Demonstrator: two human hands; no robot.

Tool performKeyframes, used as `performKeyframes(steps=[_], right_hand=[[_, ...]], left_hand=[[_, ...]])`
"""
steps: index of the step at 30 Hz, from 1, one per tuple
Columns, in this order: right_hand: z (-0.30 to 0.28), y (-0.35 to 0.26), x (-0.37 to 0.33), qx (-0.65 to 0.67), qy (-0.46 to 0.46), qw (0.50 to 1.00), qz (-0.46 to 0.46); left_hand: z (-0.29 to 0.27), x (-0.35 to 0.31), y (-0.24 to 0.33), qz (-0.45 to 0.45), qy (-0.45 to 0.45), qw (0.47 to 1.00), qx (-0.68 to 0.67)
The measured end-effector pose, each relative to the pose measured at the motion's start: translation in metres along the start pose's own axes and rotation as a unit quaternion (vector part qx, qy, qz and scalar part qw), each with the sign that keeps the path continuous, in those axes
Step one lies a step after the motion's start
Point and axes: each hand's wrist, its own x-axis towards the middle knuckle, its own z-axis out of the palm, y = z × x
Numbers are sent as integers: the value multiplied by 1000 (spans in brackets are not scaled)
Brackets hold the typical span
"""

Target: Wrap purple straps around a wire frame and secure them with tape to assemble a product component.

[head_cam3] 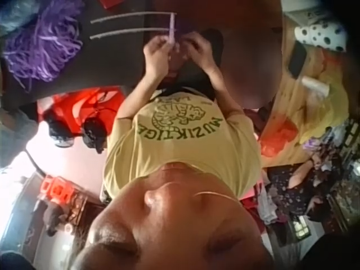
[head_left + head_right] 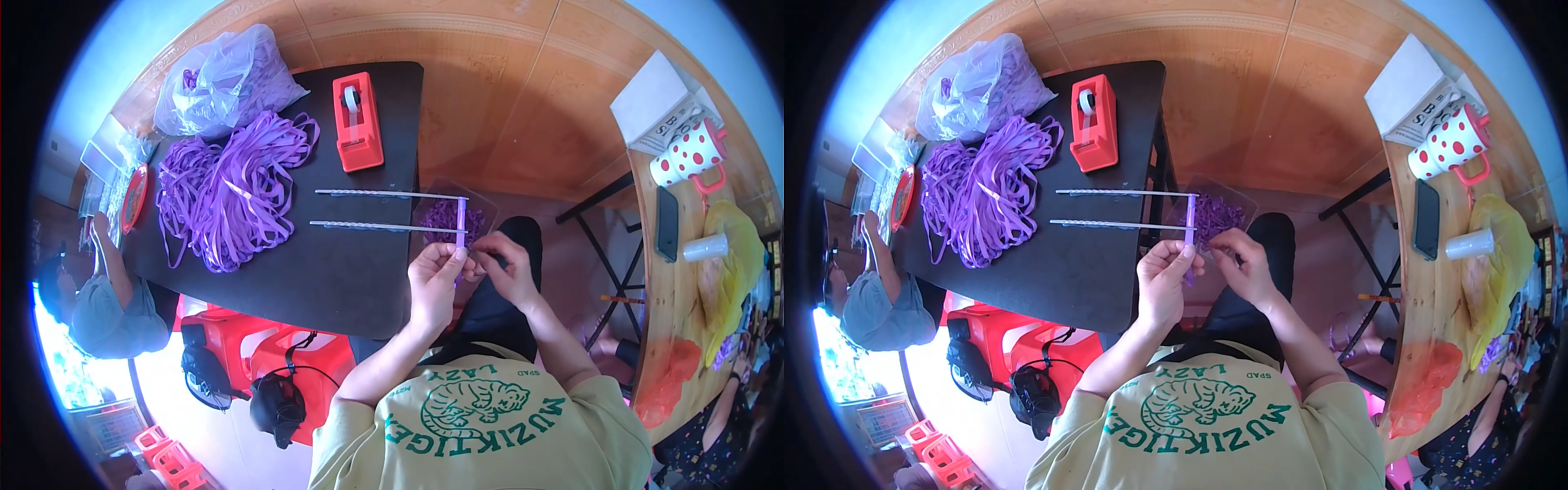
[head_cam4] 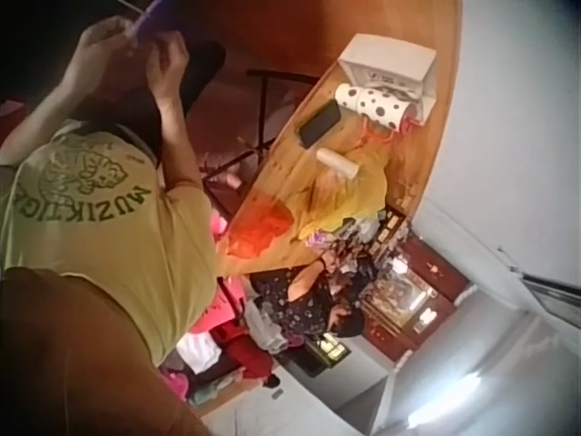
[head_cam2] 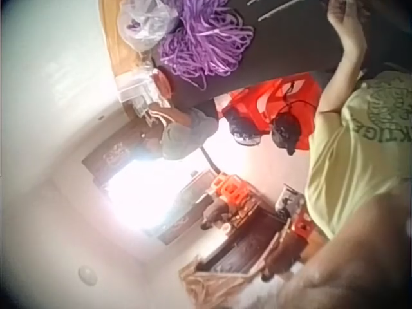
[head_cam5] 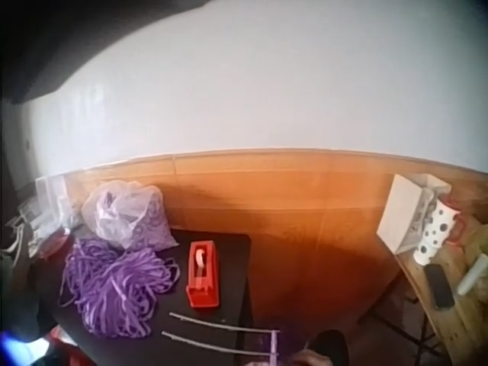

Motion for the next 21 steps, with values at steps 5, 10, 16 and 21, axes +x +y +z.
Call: performKeyframes(steps=[5,10,16,21], right_hand=[[-2,-20,16,-82,52,990,-104],[-3,-40,36,-198,91,943,-250],[0,-44,50,-252,35,902,-349],[9,-51,54,-213,57,911,-350]], left_hand=[[3,-3,12,-9,-9,1000,-17],[10,-17,39,-110,-3,993,-44],[11,-17,59,-142,-43,988,-52],[11,-13,69,-165,-63,983,-55]])
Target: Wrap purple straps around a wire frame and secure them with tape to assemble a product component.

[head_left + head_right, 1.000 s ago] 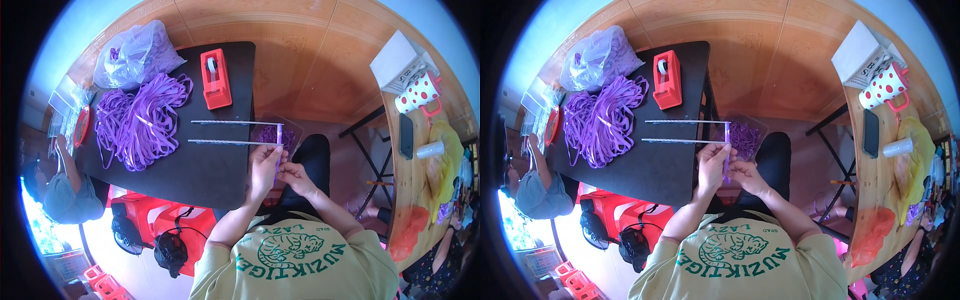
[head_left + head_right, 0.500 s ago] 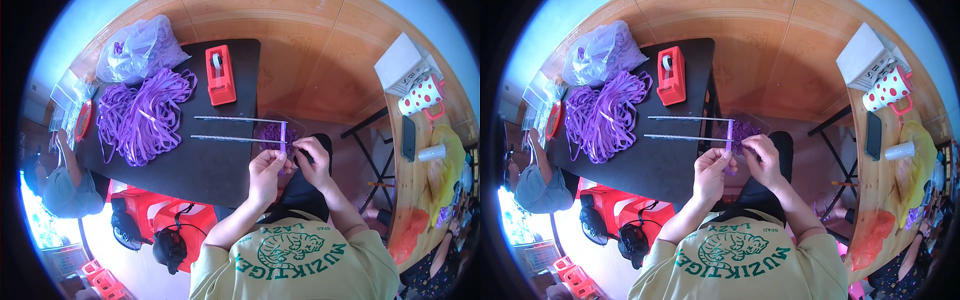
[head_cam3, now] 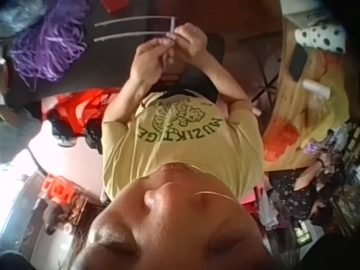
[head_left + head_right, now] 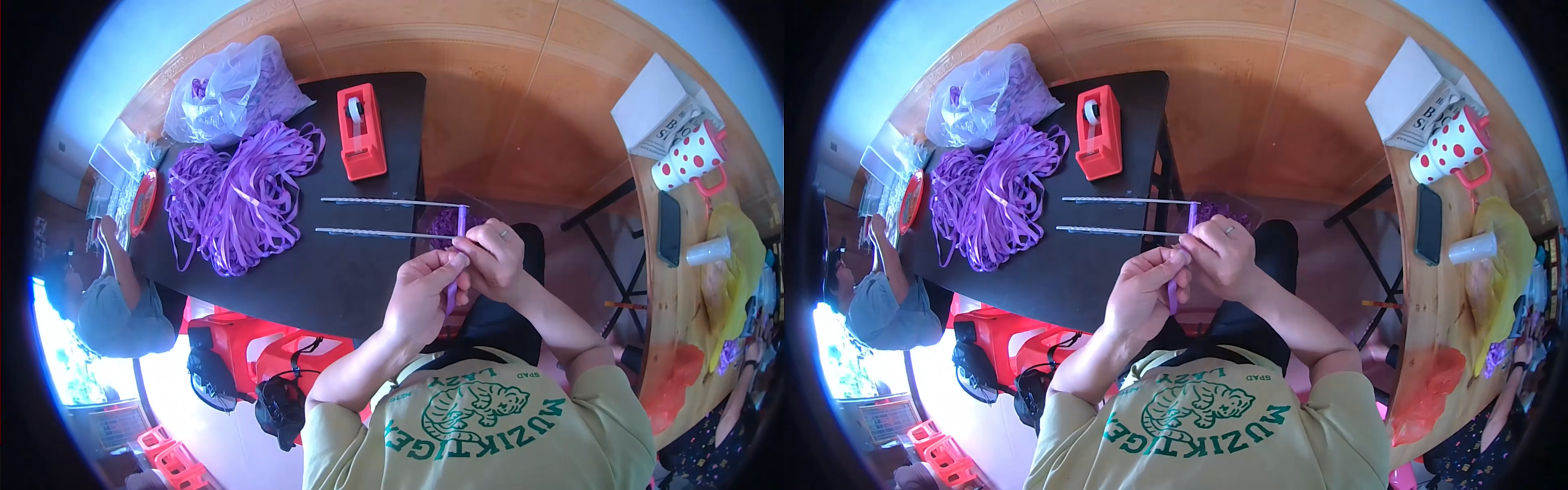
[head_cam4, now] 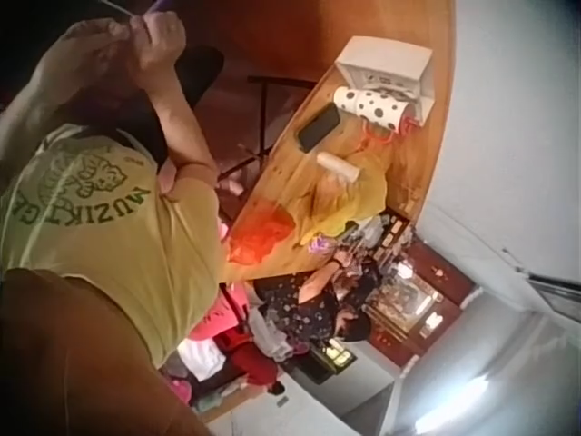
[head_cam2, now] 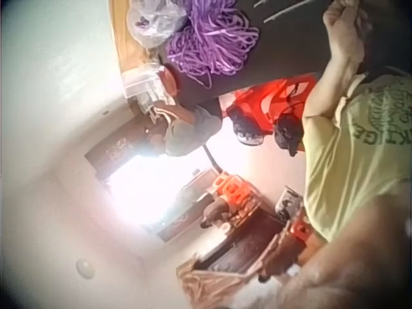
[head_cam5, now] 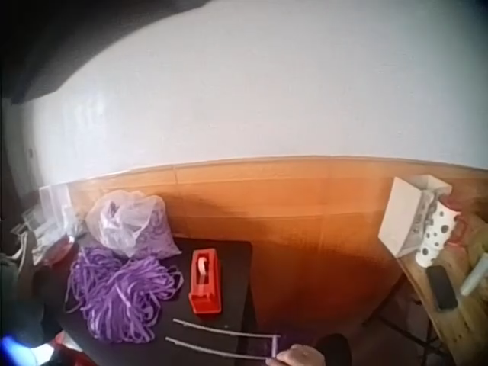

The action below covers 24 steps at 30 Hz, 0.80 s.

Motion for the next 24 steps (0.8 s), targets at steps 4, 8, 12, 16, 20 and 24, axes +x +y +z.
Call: performKeyframes(steps=[4,8,12,16,20,24], right_hand=[[-2,7,12,78,-10,995,57],[-1,20,31,270,-85,907,311],[5,52,35,459,-73,740,487],[11,68,33,469,-67,675,566],[21,76,24,482,-63,641,594],[21,81,15,508,-53,602,614]], left_hand=[[16,0,36,24,-23,997,70],[45,23,98,318,-61,910,260],[55,-13,93,484,5,821,303],[27,-42,41,309,-122,866,373],[-23,-15,-49,34,-85,949,300],[-58,30,-86,129,27,930,344]])
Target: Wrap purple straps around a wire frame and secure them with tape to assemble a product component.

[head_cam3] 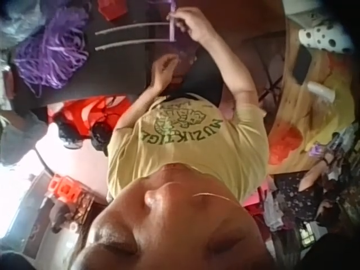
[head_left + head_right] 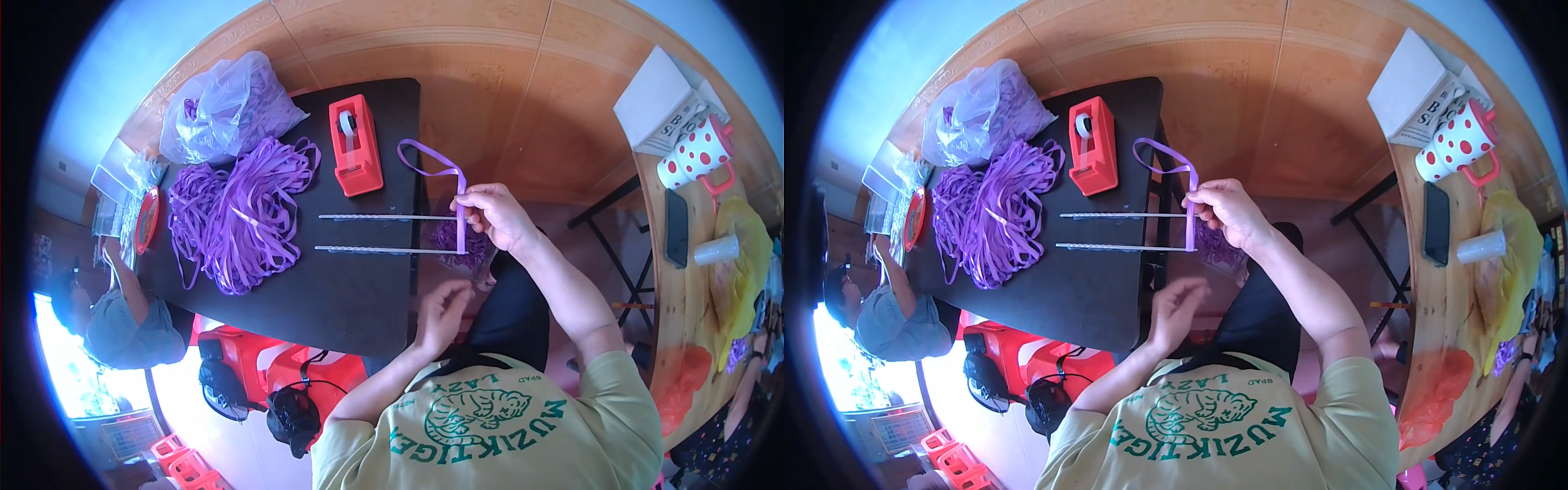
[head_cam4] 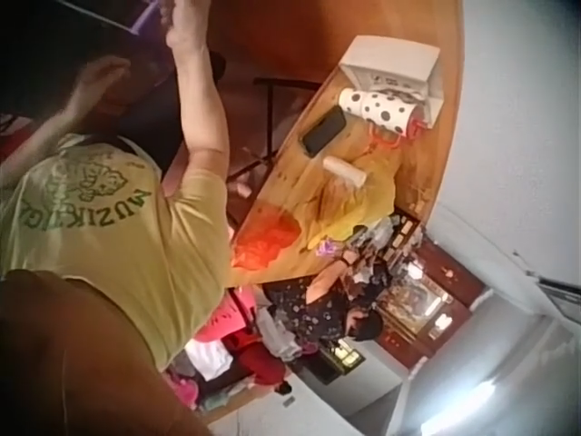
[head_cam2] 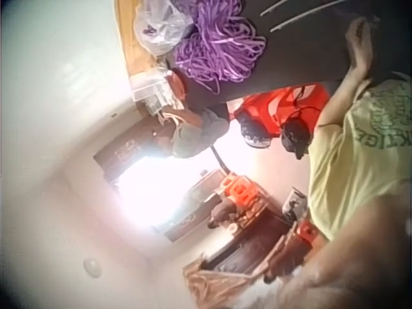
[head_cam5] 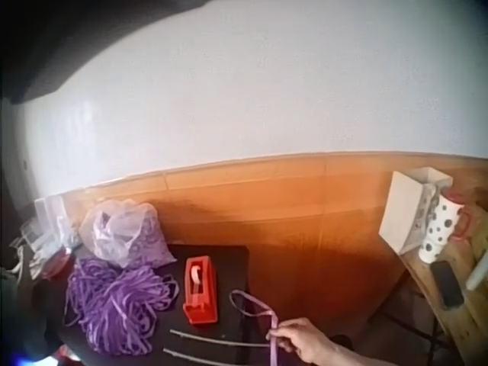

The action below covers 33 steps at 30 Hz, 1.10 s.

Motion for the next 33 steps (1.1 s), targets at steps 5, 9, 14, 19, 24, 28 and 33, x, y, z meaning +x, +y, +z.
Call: performKeyframes(steps=[5,9,14,19,24,28,33], right_hand=[[-1,5,-4,25,13,1000,-1],[2,10,-2,20,39,999,3],[3,18,0,75,62,993,66],[-4,38,4,118,61,986,98],[-12,63,-2,118,56,983,126],[-10,77,-21,105,82,975,178],[-12,88,-33,131,55,963,231]], left_hand=[[3,55,-7,130,138,981,28],[8,85,2,255,163,952,-51],[1,98,2,281,149,948,21],[-3,106,-3,331,165,926,78],[4,99,3,229,99,961,-122],[4,91,8,183,89,965,-166],[3,86,1,157,102,974,-128]])
